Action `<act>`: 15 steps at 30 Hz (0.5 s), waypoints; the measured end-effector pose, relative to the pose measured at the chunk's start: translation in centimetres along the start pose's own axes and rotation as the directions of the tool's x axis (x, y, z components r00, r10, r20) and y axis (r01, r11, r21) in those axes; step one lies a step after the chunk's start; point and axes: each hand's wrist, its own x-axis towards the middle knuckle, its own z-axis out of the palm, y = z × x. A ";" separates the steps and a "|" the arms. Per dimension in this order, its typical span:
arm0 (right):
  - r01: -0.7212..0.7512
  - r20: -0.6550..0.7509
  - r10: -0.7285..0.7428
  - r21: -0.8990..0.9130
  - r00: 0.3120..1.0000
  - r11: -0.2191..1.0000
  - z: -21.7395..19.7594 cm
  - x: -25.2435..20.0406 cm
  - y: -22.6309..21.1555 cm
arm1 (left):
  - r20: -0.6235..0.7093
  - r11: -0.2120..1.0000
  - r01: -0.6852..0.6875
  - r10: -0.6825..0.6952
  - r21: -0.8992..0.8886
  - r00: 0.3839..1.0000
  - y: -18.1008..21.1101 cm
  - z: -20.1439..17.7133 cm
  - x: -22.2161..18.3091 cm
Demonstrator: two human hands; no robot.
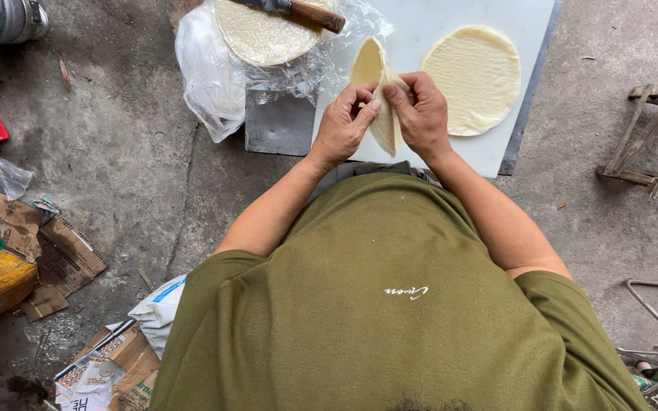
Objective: The person peels individual circular spring roll wrappers from a large stack and places them onto a separate pile on a white surface.
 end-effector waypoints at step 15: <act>0.348 0.178 -0.349 0.037 0.920 0.937 -1.0 0.8 -0.6 | -0.007 0.962 0.149 -0.154 -0.228 0.988 0.5 -1.0 2.0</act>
